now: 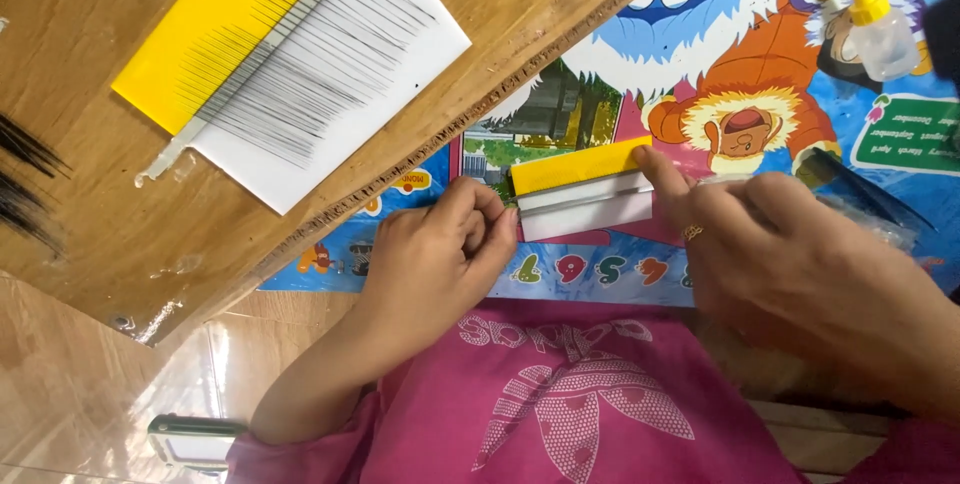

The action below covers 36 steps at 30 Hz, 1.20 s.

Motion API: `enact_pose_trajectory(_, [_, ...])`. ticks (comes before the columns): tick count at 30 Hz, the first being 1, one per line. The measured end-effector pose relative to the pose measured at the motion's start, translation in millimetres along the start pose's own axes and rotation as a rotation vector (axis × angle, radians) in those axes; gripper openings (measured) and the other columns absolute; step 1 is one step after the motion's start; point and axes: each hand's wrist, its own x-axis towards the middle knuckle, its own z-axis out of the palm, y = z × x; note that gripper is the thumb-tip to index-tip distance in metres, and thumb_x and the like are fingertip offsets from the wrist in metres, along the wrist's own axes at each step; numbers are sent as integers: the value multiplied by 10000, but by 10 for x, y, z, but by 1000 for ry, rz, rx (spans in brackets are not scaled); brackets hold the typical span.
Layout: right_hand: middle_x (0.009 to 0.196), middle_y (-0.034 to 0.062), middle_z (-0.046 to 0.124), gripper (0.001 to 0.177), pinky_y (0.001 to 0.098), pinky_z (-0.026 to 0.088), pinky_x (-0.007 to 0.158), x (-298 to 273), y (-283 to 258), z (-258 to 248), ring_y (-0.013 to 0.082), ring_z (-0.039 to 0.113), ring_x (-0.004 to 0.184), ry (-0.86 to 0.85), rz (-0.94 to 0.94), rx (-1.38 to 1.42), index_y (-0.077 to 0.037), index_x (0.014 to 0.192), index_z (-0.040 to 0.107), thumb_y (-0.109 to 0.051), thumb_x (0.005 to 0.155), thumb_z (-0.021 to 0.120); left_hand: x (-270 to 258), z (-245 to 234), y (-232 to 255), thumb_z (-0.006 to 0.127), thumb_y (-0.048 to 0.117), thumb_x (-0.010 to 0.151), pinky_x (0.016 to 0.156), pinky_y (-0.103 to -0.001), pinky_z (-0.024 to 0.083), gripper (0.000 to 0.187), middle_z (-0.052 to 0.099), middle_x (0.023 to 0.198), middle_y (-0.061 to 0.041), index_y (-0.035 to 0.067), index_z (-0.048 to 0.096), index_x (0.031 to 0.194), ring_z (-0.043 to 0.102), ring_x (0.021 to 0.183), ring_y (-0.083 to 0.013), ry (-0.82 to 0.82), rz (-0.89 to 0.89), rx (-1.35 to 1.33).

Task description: The person is assembling false eyelashes by precisely placing fine fiber strips onto a yellow adhesive backing card.

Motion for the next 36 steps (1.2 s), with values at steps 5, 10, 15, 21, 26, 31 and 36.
enact_pose_trajectory(5, [1537,271,639,234,355,392,592,-5,51,28,195,507,750,16,55,71,-180,837,720,-161,913,500,5,-27,4,644,107,996,467,-264,399,159,455,519,68,83,560,864,441,440,-68,-12,-77,-100])
enact_pose_trajectory(10, [1459,293,702,313,343,366,561,25,40,48,201,500,736,57,26,41,-174,702,681,-42,944,535,8,-2,-6,655,165,990,470,-301,432,154,492,521,75,109,585,866,485,438,-85,-21,-145,-29])
enact_pose_trajectory(15, [636,-70,347,539,307,289,564,12,37,77,138,352,636,72,71,-68,123,1499,690,-17,996,556,0,35,-31,668,152,989,430,-284,421,153,482,526,76,113,596,860,481,427,-79,18,-100,7])
enact_pose_trajectory(21, [751,-52,513,535,313,290,561,44,86,82,144,392,691,118,61,-91,143,1415,747,-100,1011,496,-34,101,-51,681,130,987,424,-272,399,153,450,531,86,106,597,861,450,432,-62,102,-68,52])
enact_pose_trajectory(26, [709,-74,486,441,324,266,549,48,70,87,163,384,707,124,21,-95,156,1360,802,2,986,626,-42,126,-73,687,117,985,410,-286,396,159,451,527,81,108,592,857,447,416,-75,143,-39,79])
enact_pose_trajectory(31, [1116,122,646,297,303,337,575,74,93,95,170,472,738,132,-20,-149,-57,876,740,-30,904,445,-43,142,-75,690,124,985,408,-287,390,165,438,520,83,111,594,851,452,409,-77,153,-55,99])
enact_pose_trajectory(36, [1427,208,717,293,318,392,616,87,100,78,199,529,817,131,-8,-146,-61,1017,818,-34,966,531,-48,169,-82,696,130,977,409,-319,398,181,439,515,80,123,581,837,473,400,-108,168,-75,133])
